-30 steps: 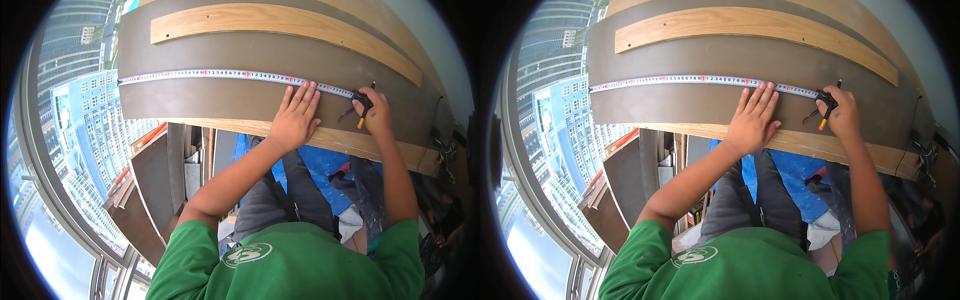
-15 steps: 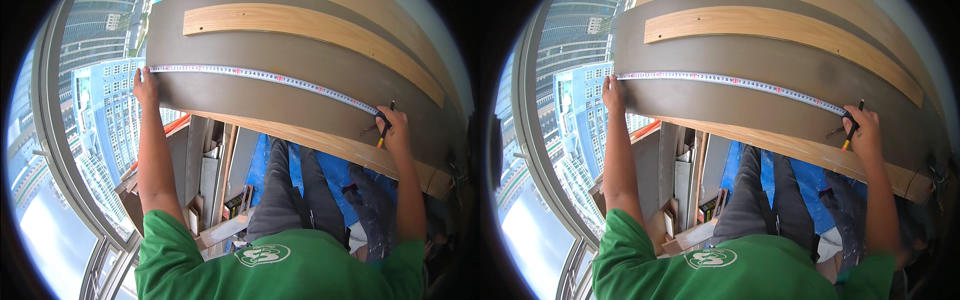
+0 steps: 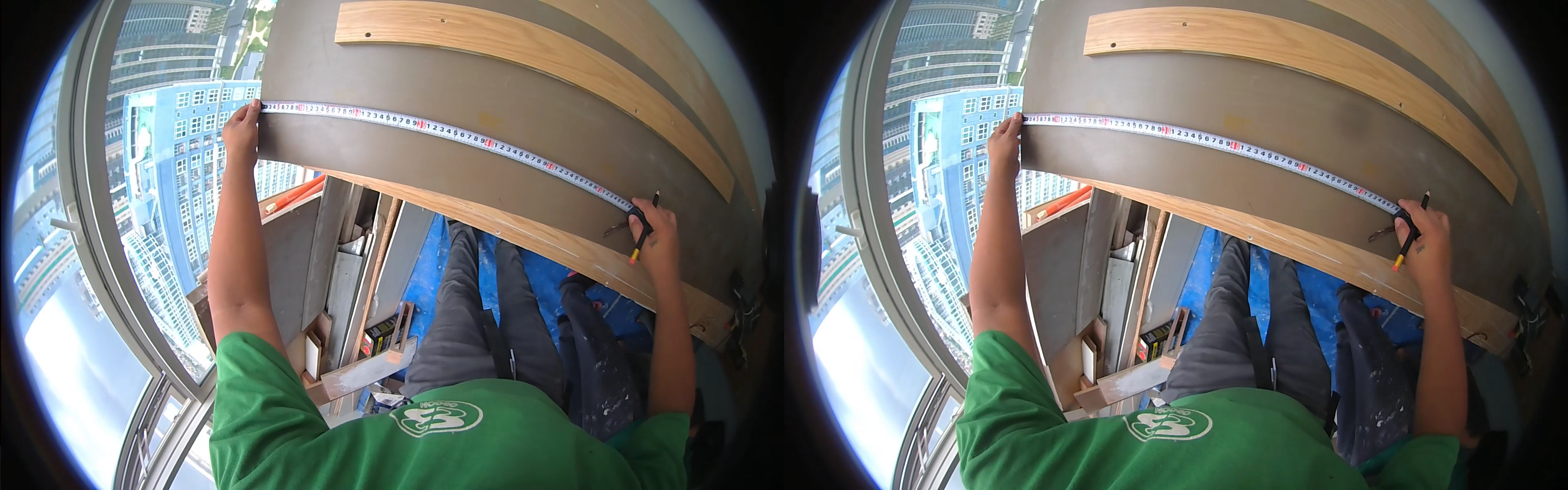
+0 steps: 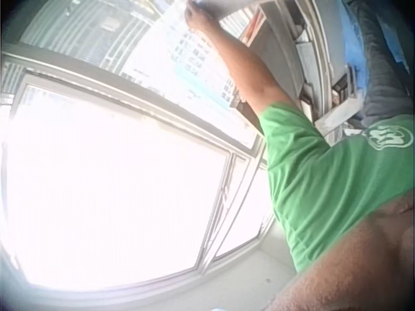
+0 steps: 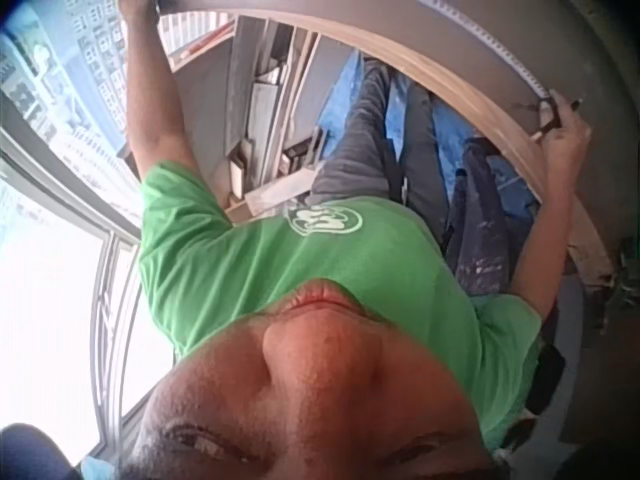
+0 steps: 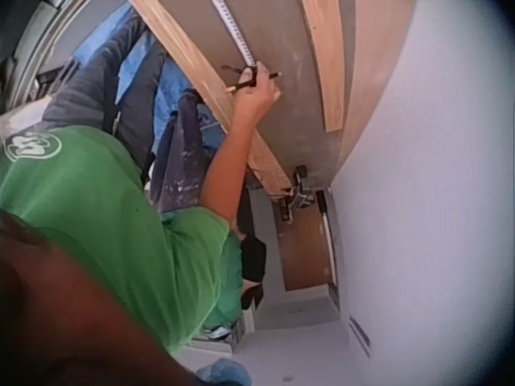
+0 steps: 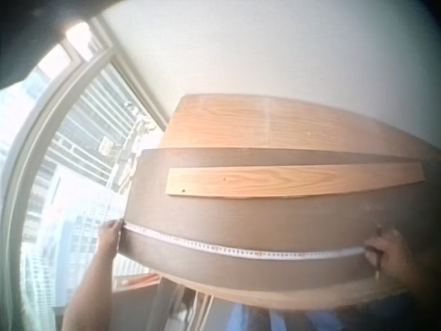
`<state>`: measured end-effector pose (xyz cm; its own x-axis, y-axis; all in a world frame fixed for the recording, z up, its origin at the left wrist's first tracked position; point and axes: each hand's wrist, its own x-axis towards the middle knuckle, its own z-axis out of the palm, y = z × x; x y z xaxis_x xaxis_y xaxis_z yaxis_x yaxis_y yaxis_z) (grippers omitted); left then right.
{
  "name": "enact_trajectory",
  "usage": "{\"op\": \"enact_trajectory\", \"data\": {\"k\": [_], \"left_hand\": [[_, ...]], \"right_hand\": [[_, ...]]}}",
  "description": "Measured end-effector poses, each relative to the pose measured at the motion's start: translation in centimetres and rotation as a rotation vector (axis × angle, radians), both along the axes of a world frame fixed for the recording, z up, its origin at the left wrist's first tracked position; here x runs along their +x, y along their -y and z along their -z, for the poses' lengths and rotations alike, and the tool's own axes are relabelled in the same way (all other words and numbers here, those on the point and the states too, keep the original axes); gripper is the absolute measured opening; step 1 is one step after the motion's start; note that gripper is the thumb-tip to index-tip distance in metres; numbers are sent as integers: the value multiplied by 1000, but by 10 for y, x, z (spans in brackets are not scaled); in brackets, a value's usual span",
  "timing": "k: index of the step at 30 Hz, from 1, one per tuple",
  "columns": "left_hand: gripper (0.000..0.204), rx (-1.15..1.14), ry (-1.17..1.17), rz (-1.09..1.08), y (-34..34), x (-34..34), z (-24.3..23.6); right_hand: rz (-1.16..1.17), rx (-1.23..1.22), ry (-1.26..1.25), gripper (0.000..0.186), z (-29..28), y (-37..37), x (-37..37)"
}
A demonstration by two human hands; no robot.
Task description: The person measures a curved wooden board with a tape measure and marks it with a pencil. They reposition the board and repeat the measuring and marking process on different sections.
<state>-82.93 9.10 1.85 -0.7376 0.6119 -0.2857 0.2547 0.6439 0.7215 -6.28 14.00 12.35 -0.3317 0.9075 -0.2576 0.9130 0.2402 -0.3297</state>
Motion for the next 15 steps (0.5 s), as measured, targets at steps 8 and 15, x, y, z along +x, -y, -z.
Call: {"op": "enact_trajectory", "data": {"k": [8, 15], "left_hand": [[49, 2, -102, -25, -1, 28, -12], [44, 262, -885, 287, 2, 108, -23]], "right_hand": [[15, 18, 8, 31, -2, 5, -4], [18, 50, 34, 32, 2, 5, -4]]}}
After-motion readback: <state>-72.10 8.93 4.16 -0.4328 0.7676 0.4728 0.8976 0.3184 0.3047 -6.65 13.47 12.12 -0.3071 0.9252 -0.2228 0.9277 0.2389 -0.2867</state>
